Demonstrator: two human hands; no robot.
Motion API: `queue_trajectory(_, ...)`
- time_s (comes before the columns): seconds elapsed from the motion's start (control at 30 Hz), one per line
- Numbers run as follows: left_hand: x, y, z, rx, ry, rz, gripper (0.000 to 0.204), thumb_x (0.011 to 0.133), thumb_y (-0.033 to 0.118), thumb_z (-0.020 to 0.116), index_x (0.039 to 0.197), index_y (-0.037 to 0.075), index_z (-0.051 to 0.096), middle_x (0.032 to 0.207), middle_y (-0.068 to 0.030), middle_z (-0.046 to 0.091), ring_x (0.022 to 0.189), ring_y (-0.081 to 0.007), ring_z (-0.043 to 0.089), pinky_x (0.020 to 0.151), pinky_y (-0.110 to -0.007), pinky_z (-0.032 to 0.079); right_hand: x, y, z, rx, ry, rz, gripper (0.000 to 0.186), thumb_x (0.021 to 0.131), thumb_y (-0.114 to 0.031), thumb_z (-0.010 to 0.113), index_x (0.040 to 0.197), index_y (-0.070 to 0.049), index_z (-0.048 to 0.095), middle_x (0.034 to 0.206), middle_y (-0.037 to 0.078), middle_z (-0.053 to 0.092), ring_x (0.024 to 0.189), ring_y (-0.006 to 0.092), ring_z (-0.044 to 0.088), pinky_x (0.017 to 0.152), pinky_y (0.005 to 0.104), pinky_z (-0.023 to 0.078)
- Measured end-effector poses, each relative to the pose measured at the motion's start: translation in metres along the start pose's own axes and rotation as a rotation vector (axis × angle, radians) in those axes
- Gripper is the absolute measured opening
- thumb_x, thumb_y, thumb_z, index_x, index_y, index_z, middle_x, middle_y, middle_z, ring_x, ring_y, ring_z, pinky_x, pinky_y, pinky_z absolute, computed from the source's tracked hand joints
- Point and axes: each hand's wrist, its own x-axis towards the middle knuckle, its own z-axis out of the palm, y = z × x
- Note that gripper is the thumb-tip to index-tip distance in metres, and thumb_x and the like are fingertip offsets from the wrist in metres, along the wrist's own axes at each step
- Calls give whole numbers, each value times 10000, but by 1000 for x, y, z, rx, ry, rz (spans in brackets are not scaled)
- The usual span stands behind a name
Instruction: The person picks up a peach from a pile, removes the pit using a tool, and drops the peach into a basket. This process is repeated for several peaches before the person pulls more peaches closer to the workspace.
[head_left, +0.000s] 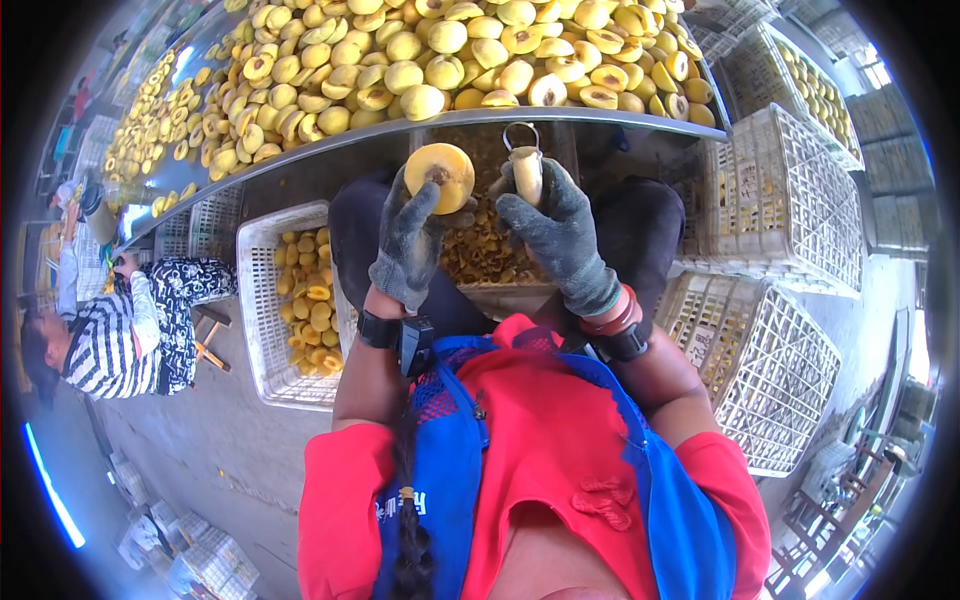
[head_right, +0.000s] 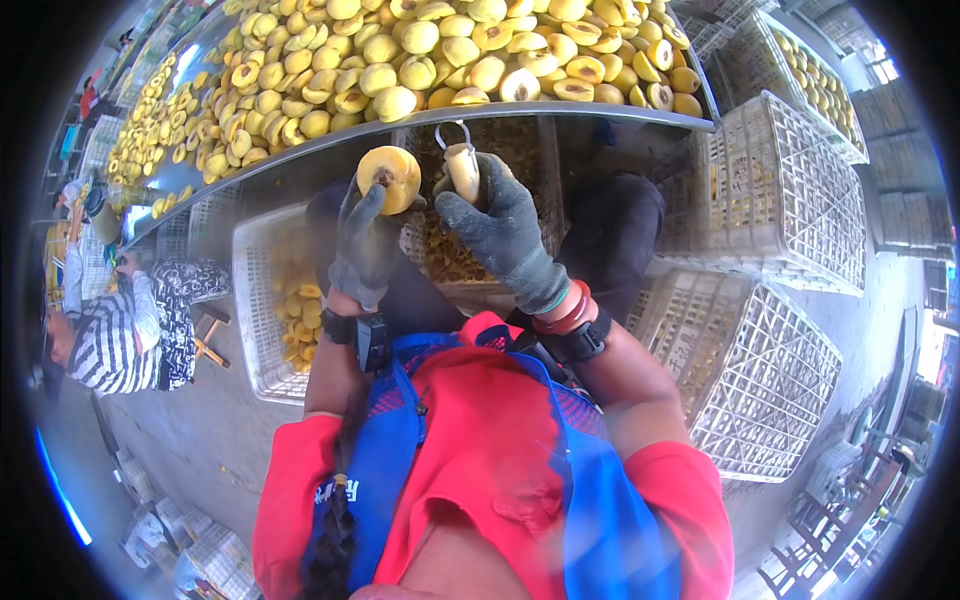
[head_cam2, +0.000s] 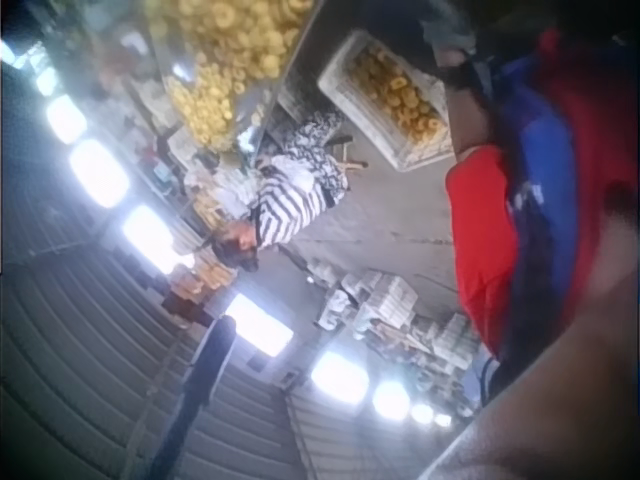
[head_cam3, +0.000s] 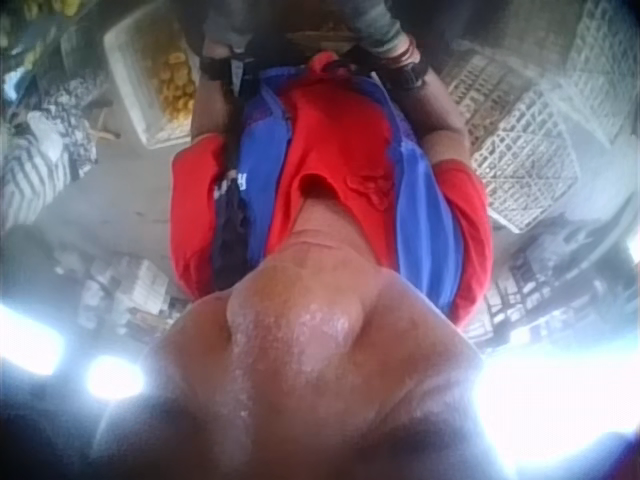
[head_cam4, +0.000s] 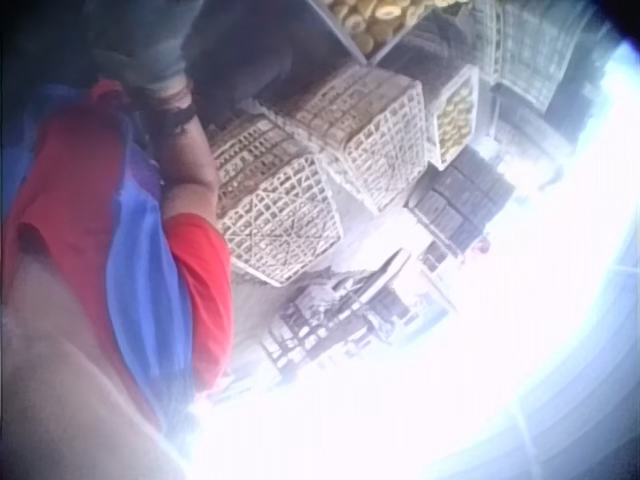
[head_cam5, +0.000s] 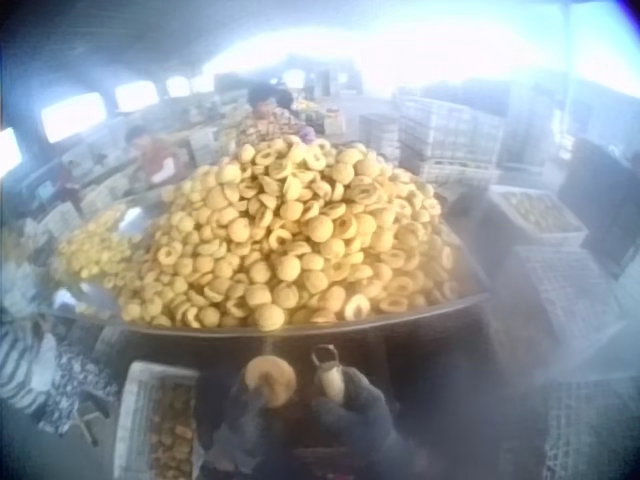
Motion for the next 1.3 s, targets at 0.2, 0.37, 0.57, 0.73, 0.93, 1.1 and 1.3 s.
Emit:
queue_trajectory(0.2, 6, -19, -7, 883, 131, 377, 355, 881, 216, 629, 1160, 36, 503, 1131, -137, 582, 981, -206, 592, 848, -305, 500, 3, -5, 9, -589, 181, -372, 384, 773, -129, 710, 1119, -55, 560, 919, 165, 646, 826, 316, 657, 714, 359, 521)
queue_trajectory(0.37, 10, -33, 17, 858, 145, 560, 415, 795, 45, 710, 1060, 35, 391, 1103, -184, 579, 1003, -236, 570, 860, -336, 480, 4, -4, 12, -650, 279, -380, 370, 768, -128, 720, 1098, -59, 566, 914, 170, 650, 812, 336, 654, 696, 369, 524)
queue_trajectory(0.57, 10, -39, 16, 1007, 138, 626, 456, 797, 40, 694, 1154, 20, 411, 1156, -174, 547, 1014, -270, 568, 916, -353, 457, 8, -2, 7, -649, 259, -399, 369, 748, -79, 712, 1083, -34, 562, 899, 157, 633, 793, 311, 635, 704, 359, 502)
queue_trajectory(0.73, 12, -48, 11, 916, 142, 525, 567, 815, 74, 674, 1301, -2, 391, 1194, -190, 530, 1096, -316, 536, 956, -381, 433, 22, 4, -4, -533, 157, -329, 383, 753, -84, 692, 1106, -45, 549, 912, 177, 611, 826, 392, 607, 700, 386, 491)
queue_trajectory(0.93, 12, -46, 17, 1185, 160, 747, 545, 821, 106, 674, 1282, -14, 409, 1224, -207, 518, 1090, -337, 541, 953, -376, 433, 28, 13, -6, -461, 136, -344, 395, 731, -37, 660, 1110, -45, 547, 945, 168, 595, 838, 384, 598, 712, 378, 490)
queue_trajectory(1.1, 19, -52, 17, 1014, 316, 605, 513, 856, 172, 665, 1265, -9, 414, 1166, -177, 533, 1053, -282, 552, 918, -360, 452, 29, 10, 0, -533, 186, -383, 334, 748, -47, 659, 1063, -41, 551, 902, 171, 607, 828, 383, 607, 721, 376, 495)
queue_trajectory(1.3, 35, -25, 4, 582, 330, 333, 467, 906, 323, 615, 1229, 34, 441, 1120, -92, 554, 969, -159, 565, 755, -270, 521, 13, 4, 2, -516, 66, -331, 250, 806, -35, 639, 1033, -22, 536, 838, 110, 587, 773, 241, 591, 710, 325, 477)
